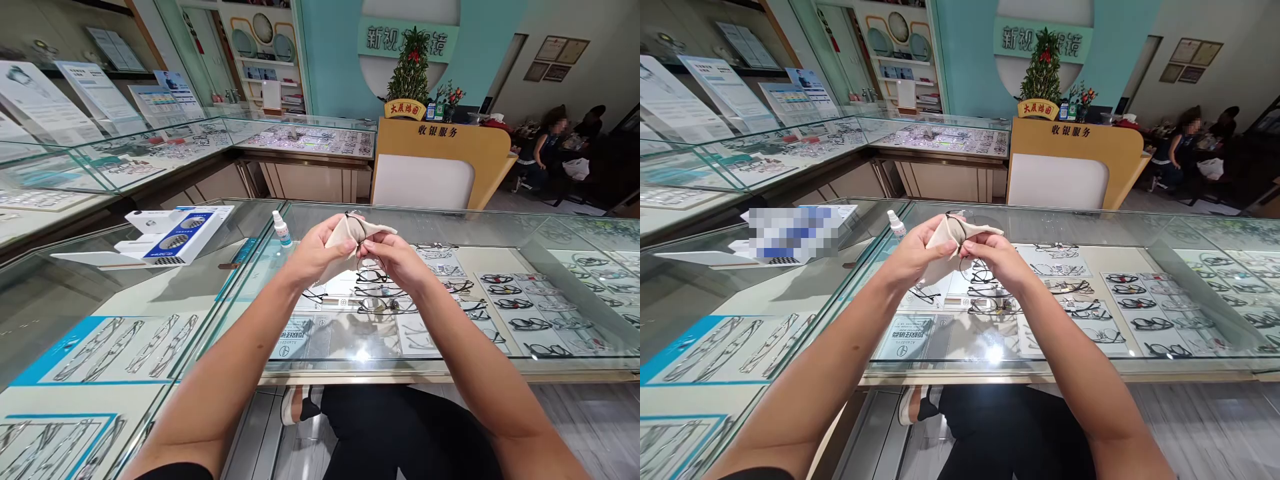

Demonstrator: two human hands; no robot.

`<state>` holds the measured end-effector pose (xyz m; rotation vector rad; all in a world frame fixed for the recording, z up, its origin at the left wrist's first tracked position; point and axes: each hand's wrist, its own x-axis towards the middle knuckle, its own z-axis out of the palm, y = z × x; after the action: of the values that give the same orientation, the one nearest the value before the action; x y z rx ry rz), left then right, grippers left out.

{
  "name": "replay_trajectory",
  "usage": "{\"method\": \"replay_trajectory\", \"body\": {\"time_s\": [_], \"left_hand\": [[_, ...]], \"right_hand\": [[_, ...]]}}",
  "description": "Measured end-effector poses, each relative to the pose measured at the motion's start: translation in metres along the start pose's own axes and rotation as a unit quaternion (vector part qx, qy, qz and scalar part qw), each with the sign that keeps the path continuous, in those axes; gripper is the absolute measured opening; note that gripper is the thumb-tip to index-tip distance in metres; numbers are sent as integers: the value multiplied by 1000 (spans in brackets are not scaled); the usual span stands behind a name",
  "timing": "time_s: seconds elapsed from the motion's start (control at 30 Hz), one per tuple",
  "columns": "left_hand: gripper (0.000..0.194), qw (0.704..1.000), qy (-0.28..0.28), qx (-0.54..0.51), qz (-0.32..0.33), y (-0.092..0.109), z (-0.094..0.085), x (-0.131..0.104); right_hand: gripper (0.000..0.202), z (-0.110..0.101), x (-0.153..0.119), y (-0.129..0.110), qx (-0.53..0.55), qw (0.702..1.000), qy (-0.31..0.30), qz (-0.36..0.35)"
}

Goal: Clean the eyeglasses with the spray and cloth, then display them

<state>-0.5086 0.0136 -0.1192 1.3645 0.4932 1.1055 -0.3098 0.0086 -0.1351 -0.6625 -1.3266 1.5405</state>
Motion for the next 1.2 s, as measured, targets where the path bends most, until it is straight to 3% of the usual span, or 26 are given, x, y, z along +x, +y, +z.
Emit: {"method": "replay_trajectory", "body": {"time_s": [0.27,0.47,0.53,0.73,0.83,0.97,1.2], "left_hand": [[59,994,86,18,60,-16,10,6],[59,1000,12,-28,5,-9,1,4],[66,999,12,-39,3,-8,3,3],[54,997,71,-13,36,-16,15,4],[59,992,113,-6,53,-21,18,5],[62,990,125,-57,39,-22,18,6],[49,973,154,-170,-23,-15,10,15]], "right_hand": [[43,5,2,12,-22,999,-35,-2],[44,-5,4,5,-3,1000,-13,-13],[45,-6,5,4,12,1000,-13,-11],[47,-1,5,14,20,1000,-19,2],[46,3,4,19,5,999,-37,-1],[48,4,5,21,-9,999,-39,-11],[48,-5,5,5,48,998,13,-27]]}}
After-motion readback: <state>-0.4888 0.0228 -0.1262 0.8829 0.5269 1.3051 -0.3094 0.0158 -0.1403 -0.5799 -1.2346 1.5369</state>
